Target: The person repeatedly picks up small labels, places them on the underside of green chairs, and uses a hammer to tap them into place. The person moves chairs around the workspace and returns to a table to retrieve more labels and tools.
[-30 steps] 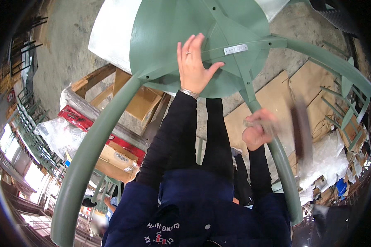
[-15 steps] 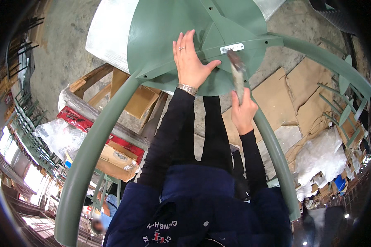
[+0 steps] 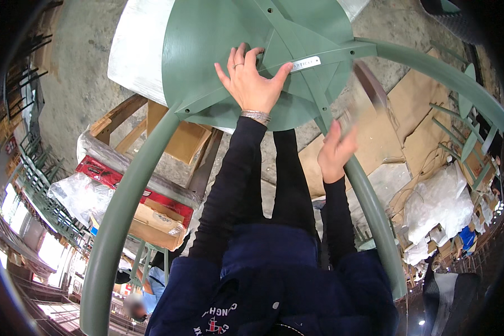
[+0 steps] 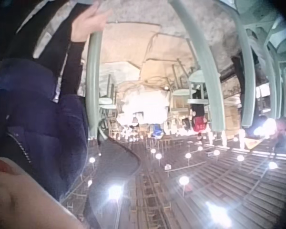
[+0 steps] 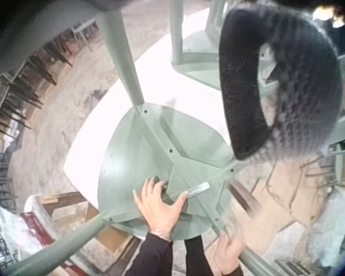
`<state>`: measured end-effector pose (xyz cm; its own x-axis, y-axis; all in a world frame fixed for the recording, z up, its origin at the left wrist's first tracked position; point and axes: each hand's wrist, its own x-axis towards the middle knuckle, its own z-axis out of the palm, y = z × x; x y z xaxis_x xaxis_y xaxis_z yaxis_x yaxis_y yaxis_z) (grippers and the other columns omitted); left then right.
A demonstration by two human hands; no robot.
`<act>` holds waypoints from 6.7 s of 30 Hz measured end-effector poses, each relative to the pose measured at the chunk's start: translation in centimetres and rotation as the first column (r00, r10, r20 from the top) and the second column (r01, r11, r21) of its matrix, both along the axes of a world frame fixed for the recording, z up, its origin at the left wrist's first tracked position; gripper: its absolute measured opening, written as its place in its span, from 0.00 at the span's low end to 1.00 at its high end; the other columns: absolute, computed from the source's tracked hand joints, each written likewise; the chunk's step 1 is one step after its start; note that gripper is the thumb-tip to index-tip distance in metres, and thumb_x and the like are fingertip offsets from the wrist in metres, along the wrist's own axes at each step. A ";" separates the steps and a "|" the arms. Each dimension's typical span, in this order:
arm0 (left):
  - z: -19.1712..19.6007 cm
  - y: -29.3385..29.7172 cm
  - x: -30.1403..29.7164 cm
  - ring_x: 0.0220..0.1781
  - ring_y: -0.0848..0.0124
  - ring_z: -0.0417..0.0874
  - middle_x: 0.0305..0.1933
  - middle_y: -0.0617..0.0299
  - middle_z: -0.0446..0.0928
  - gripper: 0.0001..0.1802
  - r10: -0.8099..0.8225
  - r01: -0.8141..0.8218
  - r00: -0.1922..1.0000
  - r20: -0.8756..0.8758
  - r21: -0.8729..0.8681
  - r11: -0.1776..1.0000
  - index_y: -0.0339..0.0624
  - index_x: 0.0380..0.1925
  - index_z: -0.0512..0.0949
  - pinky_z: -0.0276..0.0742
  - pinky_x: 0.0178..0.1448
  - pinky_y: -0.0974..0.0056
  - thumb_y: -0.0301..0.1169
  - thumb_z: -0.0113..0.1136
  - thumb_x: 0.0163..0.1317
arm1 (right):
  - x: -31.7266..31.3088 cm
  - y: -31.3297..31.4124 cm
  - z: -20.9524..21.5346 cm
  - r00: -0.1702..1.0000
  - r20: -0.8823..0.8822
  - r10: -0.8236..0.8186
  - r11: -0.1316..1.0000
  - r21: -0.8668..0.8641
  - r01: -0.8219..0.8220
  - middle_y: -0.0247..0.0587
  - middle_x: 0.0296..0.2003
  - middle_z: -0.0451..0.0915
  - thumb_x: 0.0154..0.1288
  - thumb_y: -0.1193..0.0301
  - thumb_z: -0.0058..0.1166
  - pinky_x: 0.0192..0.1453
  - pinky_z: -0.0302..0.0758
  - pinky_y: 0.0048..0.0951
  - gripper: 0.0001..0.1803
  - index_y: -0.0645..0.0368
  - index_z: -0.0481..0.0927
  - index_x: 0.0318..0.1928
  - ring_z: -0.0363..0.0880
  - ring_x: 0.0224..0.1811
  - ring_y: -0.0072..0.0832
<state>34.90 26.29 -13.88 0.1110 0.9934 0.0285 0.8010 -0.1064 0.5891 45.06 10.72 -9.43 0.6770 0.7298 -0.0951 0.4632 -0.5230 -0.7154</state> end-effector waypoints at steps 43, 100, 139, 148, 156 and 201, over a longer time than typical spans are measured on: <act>21.0 -24.3 14.4 0.22 0.57 0.77 0.18 0.57 0.74 0.17 -0.810 0.981 0.070 0.582 0.105 0.161 0.42 0.19 0.75 0.71 0.29 0.62 0.34 0.69 0.26 | 8.1 -37.1 3.0 0.752 -0.216 -0.622 0.778 -0.062 0.625 0.51 0.33 0.80 0.65 0.67 0.46 0.35 0.73 0.42 0.12 0.56 0.77 0.44 0.80 0.34 0.47; 6.8 -60.8 -1.4 0.38 0.56 0.84 0.34 0.51 0.83 0.21 0.512 -0.326 0.784 0.350 -0.470 0.820 0.37 0.40 0.79 0.78 0.43 0.56 0.44 0.61 0.57 | 23.6 -45.1 -1.8 0.596 -0.500 0.628 0.690 0.002 -0.724 0.45 0.31 0.82 0.62 0.69 0.56 0.40 0.75 0.32 0.19 0.63 0.76 0.52 0.79 0.32 0.30; 2.3 -119.9 -64.0 0.65 0.53 0.67 0.61 0.60 0.72 0.42 0.882 -0.929 -0.269 -0.388 -0.136 -0.343 0.57 0.57 0.72 0.50 0.69 0.38 0.54 0.65 0.35 | -0.4 -50.3 6.3 0.006 -0.562 0.827 -0.251 -0.379 -0.891 0.43 0.30 0.81 0.65 0.61 0.54 0.31 0.77 0.30 0.14 0.60 0.76 0.40 0.80 0.28 0.29; 14.4 -115.7 -38.1 0.53 0.62 0.72 0.39 0.64 0.79 0.31 1.000 -0.951 0.007 -0.018 -0.309 0.001 0.48 0.37 0.80 0.61 0.60 0.47 0.63 0.59 0.50 | -28.6 -38.2 1.2 -0.352 -0.537 0.766 -0.429 -0.019 -0.903 0.29 0.27 0.72 0.69 0.66 0.50 0.31 0.67 0.19 0.09 0.59 0.74 0.41 0.68 0.29 0.18; -1.6 -111.8 -12.3 0.49 0.54 0.80 0.48 0.45 0.78 0.24 0.349 -0.134 -0.881 0.318 -0.877 0.461 0.43 0.52 0.73 0.75 0.55 0.47 0.48 0.54 0.65 | -39.1 -56.3 -11.8 -0.547 -0.573 0.610 -0.759 -0.227 -0.610 0.50 0.57 0.74 0.61 0.47 0.56 0.61 0.67 0.33 0.40 0.69 0.69 0.60 0.74 0.56 0.36; 21.1 -42.3 13.1 0.41 0.66 0.79 0.37 0.58 0.80 0.25 0.397 -0.435 0.711 0.580 -0.082 0.897 0.38 0.38 0.80 0.72 0.49 0.61 0.50 0.67 0.54 | 30.7 -11.8 28.4 0.433 -0.318 0.843 0.448 0.860 -0.242 0.36 0.25 0.71 0.58 0.80 0.55 0.38 0.74 0.29 0.09 0.60 0.68 0.33 0.74 0.28 0.26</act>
